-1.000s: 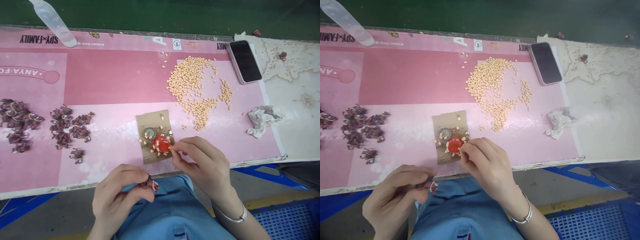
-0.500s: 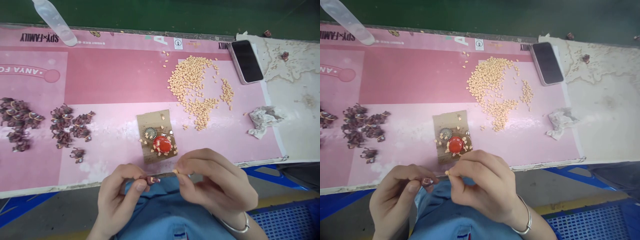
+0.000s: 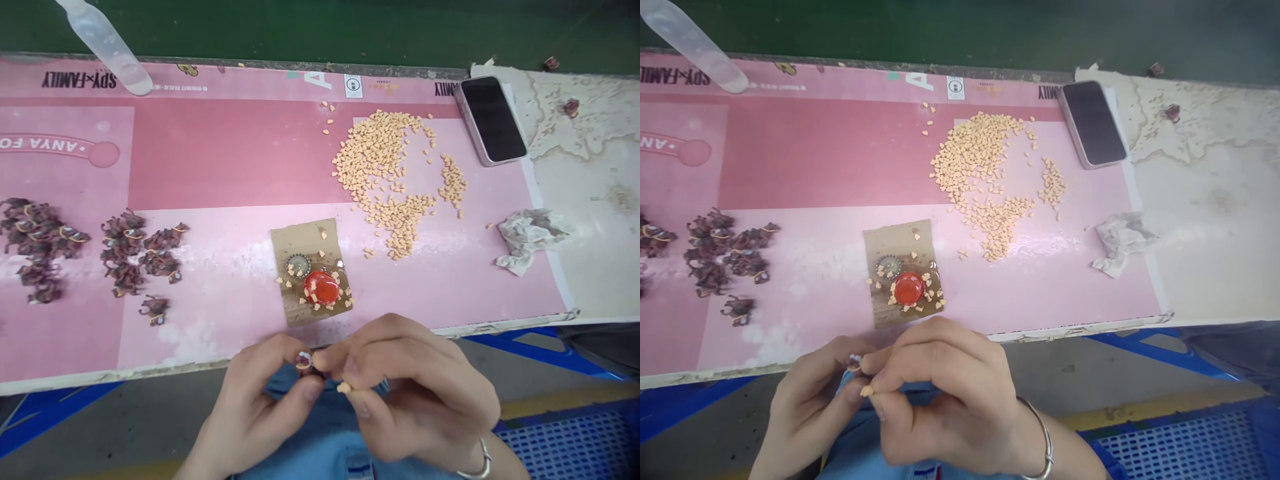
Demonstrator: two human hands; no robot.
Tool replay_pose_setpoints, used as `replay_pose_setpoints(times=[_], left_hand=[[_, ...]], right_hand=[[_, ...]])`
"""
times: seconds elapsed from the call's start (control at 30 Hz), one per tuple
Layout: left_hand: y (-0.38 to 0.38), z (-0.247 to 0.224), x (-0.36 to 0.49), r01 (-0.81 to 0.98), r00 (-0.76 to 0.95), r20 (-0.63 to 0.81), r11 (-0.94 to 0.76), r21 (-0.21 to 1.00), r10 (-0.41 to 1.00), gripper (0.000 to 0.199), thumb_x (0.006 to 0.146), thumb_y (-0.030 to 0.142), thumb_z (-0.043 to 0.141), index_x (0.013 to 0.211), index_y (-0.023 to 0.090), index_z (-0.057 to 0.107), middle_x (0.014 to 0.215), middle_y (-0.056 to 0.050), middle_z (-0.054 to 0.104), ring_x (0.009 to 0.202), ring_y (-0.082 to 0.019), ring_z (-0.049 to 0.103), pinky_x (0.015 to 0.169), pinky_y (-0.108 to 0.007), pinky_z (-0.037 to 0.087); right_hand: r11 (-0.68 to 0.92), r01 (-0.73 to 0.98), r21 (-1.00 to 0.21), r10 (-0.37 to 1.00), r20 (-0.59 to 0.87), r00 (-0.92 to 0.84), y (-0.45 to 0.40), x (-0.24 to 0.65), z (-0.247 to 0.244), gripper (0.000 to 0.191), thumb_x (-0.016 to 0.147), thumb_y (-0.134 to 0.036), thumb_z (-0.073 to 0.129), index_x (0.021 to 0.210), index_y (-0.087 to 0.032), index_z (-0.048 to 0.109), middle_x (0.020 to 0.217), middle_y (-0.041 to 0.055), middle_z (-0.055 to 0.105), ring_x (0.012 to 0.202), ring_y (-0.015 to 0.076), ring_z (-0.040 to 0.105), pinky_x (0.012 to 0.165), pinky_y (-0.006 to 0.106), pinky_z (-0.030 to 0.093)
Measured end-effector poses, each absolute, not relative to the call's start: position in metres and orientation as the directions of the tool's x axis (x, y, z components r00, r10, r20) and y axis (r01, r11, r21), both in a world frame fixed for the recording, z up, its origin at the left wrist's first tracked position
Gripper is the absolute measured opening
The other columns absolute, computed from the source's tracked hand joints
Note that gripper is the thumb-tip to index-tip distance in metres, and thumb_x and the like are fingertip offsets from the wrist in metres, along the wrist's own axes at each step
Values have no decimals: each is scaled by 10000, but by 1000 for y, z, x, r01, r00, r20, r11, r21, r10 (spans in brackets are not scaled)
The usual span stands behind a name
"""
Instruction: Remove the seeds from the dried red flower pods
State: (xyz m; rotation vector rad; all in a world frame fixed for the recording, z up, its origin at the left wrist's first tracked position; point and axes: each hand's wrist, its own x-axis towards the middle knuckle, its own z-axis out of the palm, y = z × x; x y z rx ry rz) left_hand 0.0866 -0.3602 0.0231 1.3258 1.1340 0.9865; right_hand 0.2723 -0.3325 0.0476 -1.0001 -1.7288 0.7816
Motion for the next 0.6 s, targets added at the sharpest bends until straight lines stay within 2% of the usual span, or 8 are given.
replay_pose_setpoints(times=[0.07,0.13,0.2,0.33,0.5,0.6], left_hand=[[-365,23,90,-118,231,-233,265,957,945,385,1014,534,676,799,217,712,608,-33,703,488,-166,642,475,-251,532],[-372,23,92,-346,305,-391,483,805,869,424,993,591,687,803,212,700,533,-23,626,443,-158,571,453,-260,477],[-377,24,94,-472,394,-458,603,643,797,420,961,599,728,809,210,683,489,-1,548,428,-140,508,450,-246,410],[-378,25,96,-534,482,-466,671,516,742,407,952,596,737,831,213,672,499,18,500,433,-110,444,460,-225,357],[-377,25,97,-544,470,-492,679,493,733,392,949,586,744,845,211,690,506,20,489,443,-109,435,476,-231,366],[-378,24,97,-537,477,-475,673,508,740,381,964,578,733,858,214,701,521,9,533,460,-114,468,492,-233,395]], right_hand=[[472,285,-834,881,429,-202,-331,274,45,237,864,8,647,909,-225,655,818,-8,828,680,110,799,674,144,670],[496,336,-801,868,451,-207,-331,276,43,223,871,-10,657,915,-229,656,821,-8,828,678,115,802,663,154,674],[521,386,-761,854,465,-233,-332,277,43,225,886,-13,662,916,-235,652,815,-19,827,690,117,809,680,159,681],[545,412,-730,838,456,-301,-334,279,44,217,907,-20,670,920,-236,652,806,-36,821,727,110,822,755,146,687],[550,409,-728,832,434,-346,-337,284,45,208,911,-46,721,926,-250,682,835,-35,823,772,122,828,785,160,698],[561,491,-667,826,415,-381,-340,289,47,215,892,-65,774,935,-272,734,824,-47,814,780,146,828,792,201,713]])
